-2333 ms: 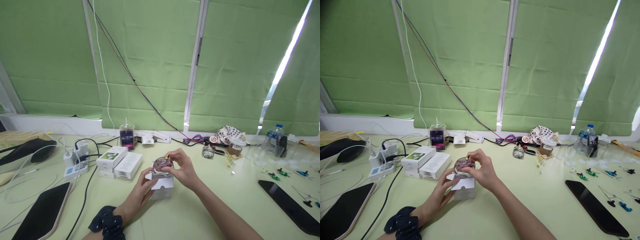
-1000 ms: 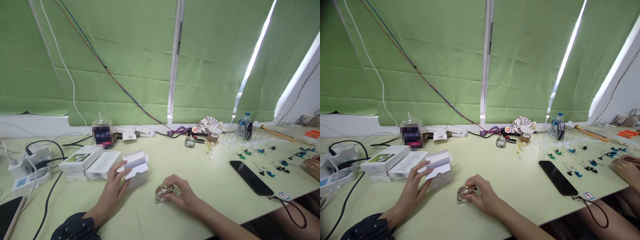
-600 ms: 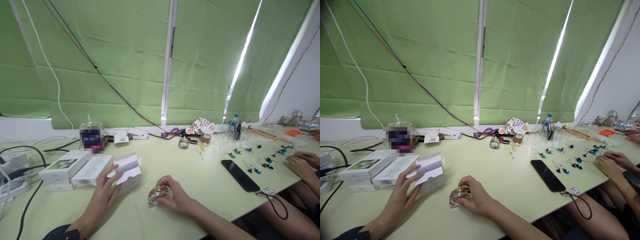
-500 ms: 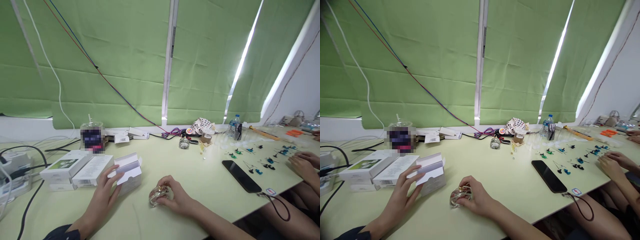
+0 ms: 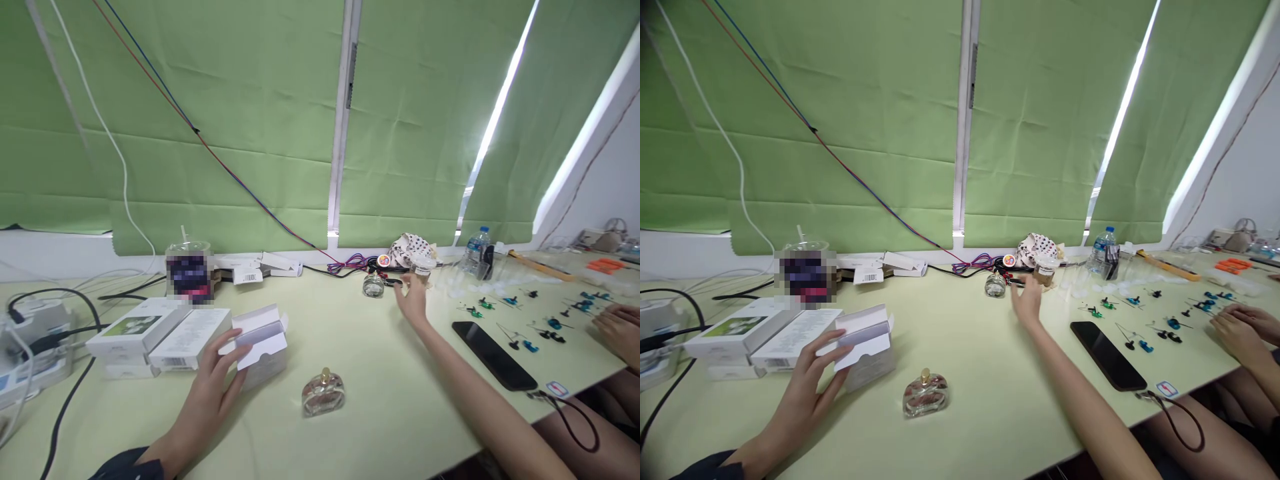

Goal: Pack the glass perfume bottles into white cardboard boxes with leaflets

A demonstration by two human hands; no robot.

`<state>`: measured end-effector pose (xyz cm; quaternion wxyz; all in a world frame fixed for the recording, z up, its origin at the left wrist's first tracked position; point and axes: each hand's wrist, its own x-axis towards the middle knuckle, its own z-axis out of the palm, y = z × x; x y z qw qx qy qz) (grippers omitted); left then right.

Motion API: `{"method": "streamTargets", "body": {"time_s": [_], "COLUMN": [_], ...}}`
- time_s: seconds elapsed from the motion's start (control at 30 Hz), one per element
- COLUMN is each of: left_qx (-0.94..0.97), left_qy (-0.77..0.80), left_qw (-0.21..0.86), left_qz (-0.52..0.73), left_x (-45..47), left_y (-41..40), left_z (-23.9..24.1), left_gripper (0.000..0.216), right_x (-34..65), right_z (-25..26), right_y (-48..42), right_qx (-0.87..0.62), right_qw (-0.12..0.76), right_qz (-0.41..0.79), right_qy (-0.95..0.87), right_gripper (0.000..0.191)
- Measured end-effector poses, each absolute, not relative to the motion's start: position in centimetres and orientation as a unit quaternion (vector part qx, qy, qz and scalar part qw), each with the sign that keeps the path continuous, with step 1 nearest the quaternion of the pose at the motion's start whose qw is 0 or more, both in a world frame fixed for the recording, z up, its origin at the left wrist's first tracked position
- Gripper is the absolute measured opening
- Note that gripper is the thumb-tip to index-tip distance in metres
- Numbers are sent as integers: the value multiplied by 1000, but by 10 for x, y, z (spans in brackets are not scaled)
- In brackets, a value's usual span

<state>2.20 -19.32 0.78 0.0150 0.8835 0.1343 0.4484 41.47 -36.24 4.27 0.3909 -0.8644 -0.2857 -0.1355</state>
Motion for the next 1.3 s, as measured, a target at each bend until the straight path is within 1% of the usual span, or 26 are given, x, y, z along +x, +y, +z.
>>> {"method": "streamTargets", "body": {"time_s": [0.1,0.17,0.27,0.33,0.47,0.63,0.73,0.8,0.83,0.87,0.9,1.0,1.1,1.3], "left_qx": [887,887,886,885,887,887,887,887,887,887,888,888,887,885], "left_qy": [135,135,137,140,141,141,141,137,135,133,132,128,125,120], "left_qw": [15,15,18,22,30,30,27,22,20,18,18,18,18,20], "left_qz": [442,441,443,444,439,438,439,440,441,441,441,441,444,449], "left_x": [21,21,20,20,20,20,21,21,21,21,21,22,22,22], "left_y": [-193,-195,-198,-201,-204,-204,-203,-204,-204,-204,-205,-206,-207,-207], "left_z": [7,8,9,10,11,10,10,10,10,10,10,10,10,10], "left_gripper": [32,33,32,32,33,35,35,34,34,34,34,33,33,34], "right_x": [475,496,507,507,500,485,447,402,376,349,323,264,242,240], "right_z": [50,44,28,17,9,32,49,56,58,58,59,56,53,45], "right_y": [-354,-348,-342,-340,-341,-340,-345,-357,-365,-373,-382,-403,-408,-402], "right_qx": [-913,-934,-951,-954,-945,-914,-864,-732,-670,-624,-596,-550,-534,-560], "right_qw": [333,295,250,232,229,289,376,542,586,603,607,603,592,578], "right_qz": [-101,-71,-48,-50,-86,-166,-170,-92,-39,14,56,109,120,109], "right_qy": [-212,-186,-176,-183,-216,-233,-287,-403,-454,-496,-523,-567,-591,-584], "right_gripper": [37,36,30,27,31,31,36,35,34,32,28,17,14,14]}}
